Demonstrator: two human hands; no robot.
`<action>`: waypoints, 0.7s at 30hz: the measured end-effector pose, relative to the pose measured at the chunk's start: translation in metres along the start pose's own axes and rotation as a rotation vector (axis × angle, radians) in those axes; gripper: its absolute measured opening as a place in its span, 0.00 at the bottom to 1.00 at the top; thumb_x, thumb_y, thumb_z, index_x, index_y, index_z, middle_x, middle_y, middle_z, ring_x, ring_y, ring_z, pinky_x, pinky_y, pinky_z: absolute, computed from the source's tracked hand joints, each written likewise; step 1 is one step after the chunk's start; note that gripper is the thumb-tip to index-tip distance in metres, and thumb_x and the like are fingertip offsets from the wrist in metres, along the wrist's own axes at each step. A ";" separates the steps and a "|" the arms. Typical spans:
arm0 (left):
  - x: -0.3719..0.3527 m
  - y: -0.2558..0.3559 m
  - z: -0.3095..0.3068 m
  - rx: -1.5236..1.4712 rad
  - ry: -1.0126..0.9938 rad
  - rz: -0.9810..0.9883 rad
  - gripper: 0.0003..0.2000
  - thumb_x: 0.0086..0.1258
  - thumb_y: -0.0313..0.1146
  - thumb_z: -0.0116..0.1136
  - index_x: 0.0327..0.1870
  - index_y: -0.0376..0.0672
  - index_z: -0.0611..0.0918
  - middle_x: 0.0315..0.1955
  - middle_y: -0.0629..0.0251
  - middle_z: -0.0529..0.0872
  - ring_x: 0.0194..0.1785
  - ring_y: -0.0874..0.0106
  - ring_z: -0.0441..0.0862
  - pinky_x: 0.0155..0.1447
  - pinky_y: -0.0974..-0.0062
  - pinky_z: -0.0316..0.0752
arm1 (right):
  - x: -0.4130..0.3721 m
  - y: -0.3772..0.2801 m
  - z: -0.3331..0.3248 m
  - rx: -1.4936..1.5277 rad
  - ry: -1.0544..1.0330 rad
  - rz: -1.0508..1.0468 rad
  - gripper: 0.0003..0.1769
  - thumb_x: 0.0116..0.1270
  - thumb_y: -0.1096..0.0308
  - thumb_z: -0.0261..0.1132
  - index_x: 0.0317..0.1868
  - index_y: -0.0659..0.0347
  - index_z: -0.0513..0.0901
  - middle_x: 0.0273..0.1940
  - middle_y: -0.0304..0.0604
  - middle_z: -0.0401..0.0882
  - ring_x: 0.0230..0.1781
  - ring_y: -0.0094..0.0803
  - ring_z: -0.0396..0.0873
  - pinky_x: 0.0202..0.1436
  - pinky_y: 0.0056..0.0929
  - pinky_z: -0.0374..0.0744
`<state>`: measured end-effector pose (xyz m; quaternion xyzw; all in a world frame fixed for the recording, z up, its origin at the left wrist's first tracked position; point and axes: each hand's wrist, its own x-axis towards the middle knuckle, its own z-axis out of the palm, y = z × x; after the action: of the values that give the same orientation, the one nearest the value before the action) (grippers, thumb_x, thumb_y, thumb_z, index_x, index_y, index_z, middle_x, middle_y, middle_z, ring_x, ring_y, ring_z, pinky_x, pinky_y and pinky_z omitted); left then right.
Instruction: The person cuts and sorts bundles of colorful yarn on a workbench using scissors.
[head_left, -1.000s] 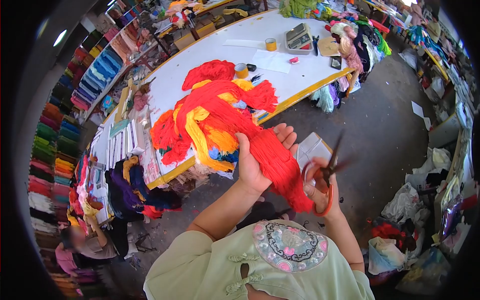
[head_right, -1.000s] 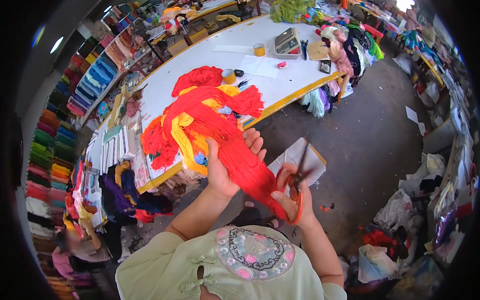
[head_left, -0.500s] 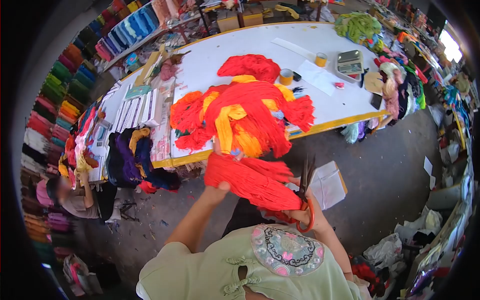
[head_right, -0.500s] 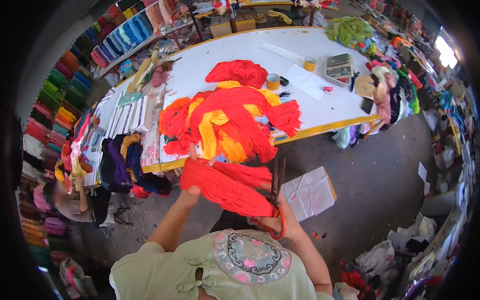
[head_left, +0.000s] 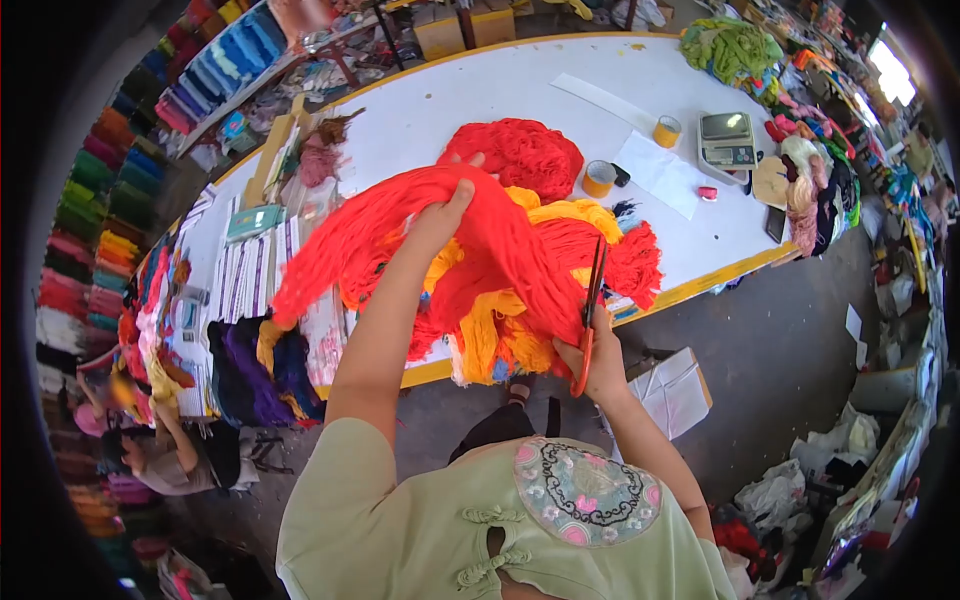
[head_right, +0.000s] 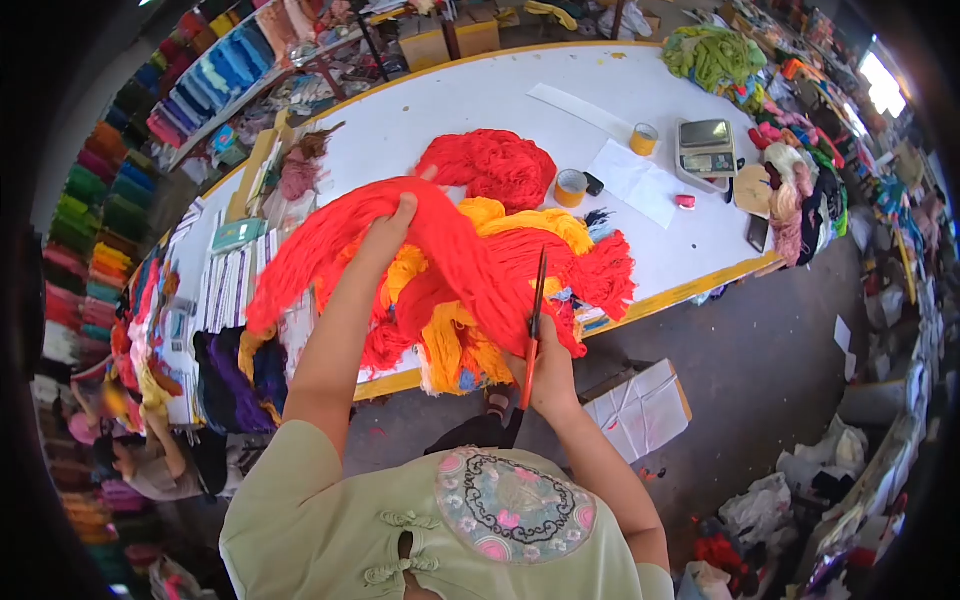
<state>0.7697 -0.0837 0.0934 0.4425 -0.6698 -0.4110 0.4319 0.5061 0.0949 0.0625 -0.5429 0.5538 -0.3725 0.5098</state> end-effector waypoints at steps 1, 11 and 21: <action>0.009 -0.022 0.011 -0.285 0.035 -0.191 0.30 0.77 0.57 0.45 0.64 0.38 0.78 0.65 0.52 0.76 0.73 0.55 0.66 0.74 0.68 0.59 | 0.007 0.008 0.003 -0.054 0.019 0.013 0.34 0.62 0.77 0.69 0.66 0.64 0.64 0.56 0.48 0.76 0.56 0.32 0.75 0.62 0.31 0.73; -0.009 -0.159 0.038 0.302 0.086 -0.479 0.36 0.77 0.62 0.38 0.47 0.29 0.82 0.47 0.36 0.83 0.57 0.48 0.80 0.60 0.57 0.70 | -0.010 0.096 -0.004 0.216 0.598 -0.185 0.41 0.65 0.78 0.67 0.73 0.58 0.54 0.67 0.48 0.65 0.65 0.33 0.68 0.68 0.35 0.67; -0.047 0.101 0.104 -0.274 -0.213 0.210 0.14 0.78 0.41 0.48 0.50 0.40 0.80 0.39 0.62 0.81 0.40 0.72 0.75 0.43 0.76 0.67 | -0.217 0.147 -0.097 0.456 0.812 0.496 0.25 0.67 0.57 0.71 0.58 0.61 0.74 0.28 0.36 0.77 0.24 0.21 0.73 0.26 0.22 0.73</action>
<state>0.6586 0.0060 0.1471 0.2615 -0.6920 -0.4956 0.4551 0.3564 0.3138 -0.0247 -0.0828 0.7235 -0.5320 0.4321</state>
